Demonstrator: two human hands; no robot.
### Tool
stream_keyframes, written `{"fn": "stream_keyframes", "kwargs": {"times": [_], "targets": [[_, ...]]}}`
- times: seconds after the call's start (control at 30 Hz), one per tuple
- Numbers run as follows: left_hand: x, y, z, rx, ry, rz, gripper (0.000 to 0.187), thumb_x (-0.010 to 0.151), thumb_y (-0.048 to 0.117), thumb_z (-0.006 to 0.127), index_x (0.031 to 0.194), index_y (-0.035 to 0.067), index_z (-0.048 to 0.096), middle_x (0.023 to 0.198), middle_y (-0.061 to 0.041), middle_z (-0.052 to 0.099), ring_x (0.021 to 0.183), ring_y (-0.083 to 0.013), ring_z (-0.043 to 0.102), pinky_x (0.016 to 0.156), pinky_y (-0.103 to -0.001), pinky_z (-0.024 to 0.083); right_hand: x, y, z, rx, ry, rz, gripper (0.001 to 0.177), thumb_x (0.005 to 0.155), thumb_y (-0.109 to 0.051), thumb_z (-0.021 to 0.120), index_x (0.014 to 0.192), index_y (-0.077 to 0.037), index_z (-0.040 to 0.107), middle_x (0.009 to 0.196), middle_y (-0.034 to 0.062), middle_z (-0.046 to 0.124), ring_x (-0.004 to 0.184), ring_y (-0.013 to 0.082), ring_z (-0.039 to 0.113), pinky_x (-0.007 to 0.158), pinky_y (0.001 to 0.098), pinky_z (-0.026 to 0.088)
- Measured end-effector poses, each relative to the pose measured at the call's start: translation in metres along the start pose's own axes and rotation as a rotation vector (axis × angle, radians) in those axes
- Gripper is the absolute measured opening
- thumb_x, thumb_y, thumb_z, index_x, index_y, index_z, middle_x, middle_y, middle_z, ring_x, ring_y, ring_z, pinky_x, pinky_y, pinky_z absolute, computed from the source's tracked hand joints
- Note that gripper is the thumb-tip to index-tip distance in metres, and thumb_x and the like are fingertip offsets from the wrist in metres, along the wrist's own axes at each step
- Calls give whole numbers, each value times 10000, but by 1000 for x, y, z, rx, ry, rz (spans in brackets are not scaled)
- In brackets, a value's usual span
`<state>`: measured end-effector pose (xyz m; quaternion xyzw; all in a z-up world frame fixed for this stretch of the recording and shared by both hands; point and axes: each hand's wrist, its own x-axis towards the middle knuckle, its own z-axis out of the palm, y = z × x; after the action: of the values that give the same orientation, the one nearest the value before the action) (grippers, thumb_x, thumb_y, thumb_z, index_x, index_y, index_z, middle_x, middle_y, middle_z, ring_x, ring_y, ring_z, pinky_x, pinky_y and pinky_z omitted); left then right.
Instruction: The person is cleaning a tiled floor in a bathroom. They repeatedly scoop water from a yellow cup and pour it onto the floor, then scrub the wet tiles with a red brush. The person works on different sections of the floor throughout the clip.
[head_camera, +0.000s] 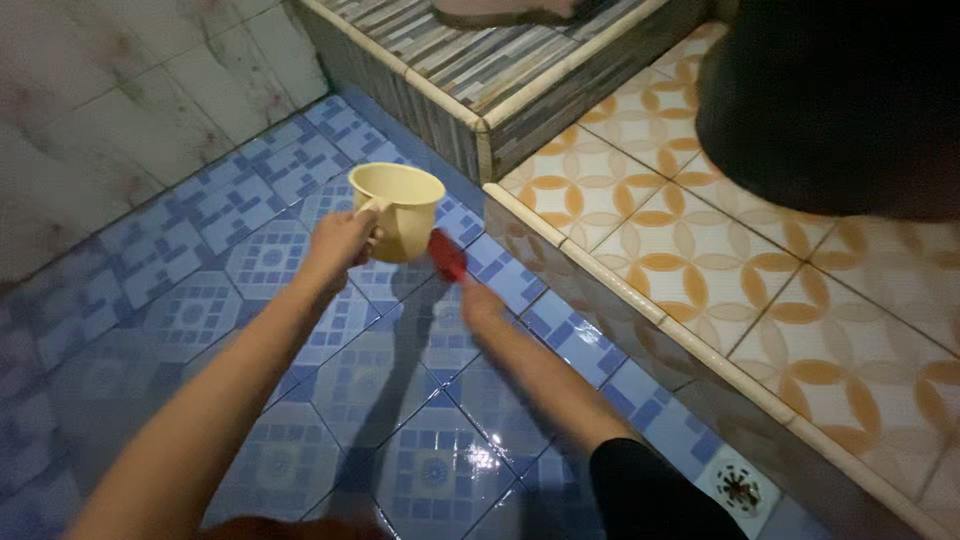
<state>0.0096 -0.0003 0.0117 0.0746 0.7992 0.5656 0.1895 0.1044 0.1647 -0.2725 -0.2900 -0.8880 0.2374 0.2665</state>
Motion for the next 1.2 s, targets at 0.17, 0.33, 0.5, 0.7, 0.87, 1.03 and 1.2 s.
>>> {"fn": "stream_keyframes", "kwargs": {"times": [0.17,0.33,0.5,0.7,0.87,1.03,1.2], "targets": [[8,-6,-47,93,186,19,277,923,295,638,794,56,691,652,-51,624,462,-135,508,421,-291,379,-129,-120,59,-6,-977,-379,412,1042,-316,478,1083,-38,779,1028,234,758,931,417,754,814,534,593],[-1,-4,-86,-97,236,29,298,958,296,668,799,45,655,638,-38,561,444,-135,457,407,-297,320,-147,-162,86,188,-821,-612,385,978,-353,489,1039,-107,779,933,207,756,804,413,738,697,567,557],[-27,29,-116,30,272,-32,333,990,306,649,796,35,659,626,-29,533,458,-122,425,421,-281,299,-4,-95,111,-132,-545,-218,332,961,-251,468,1196,-187,693,860,158,759,758,368,765,558,551,592],[-45,39,-155,61,288,-76,347,1027,341,599,839,54,652,676,-24,551,517,-122,464,465,-278,353,53,-11,99,-302,-414,-173,286,972,-189,507,1206,-163,670,865,137,766,760,324,770,578,506,607],[-31,24,-193,-24,239,-171,200,1008,278,555,983,88,612,777,-16,617,561,-110,526,494,-268,432,-36,-93,88,-206,-691,-415,372,989,-183,483,1352,-185,564,953,174,760,821,356,764,660,519,605],[-20,-11,-239,-185,241,-218,176,991,267,554,984,91,570,783,-4,587,562,-124,552,481,-283,464,-170,-180,-32,-150,-1072,-789,565,984,-165,529,1519,-307,414,894,157,735,752,361,738,581,523,587],[-21,-64,-322,-251,270,-143,233,1006,320,624,988,93,572,752,-1,545,541,-111,488,465,-280,397,-117,-161,-70,-139,-1134,-752,616,952,-164,535,1491,-443,430,925,214,713,805,430,713,695,562,552]]}}
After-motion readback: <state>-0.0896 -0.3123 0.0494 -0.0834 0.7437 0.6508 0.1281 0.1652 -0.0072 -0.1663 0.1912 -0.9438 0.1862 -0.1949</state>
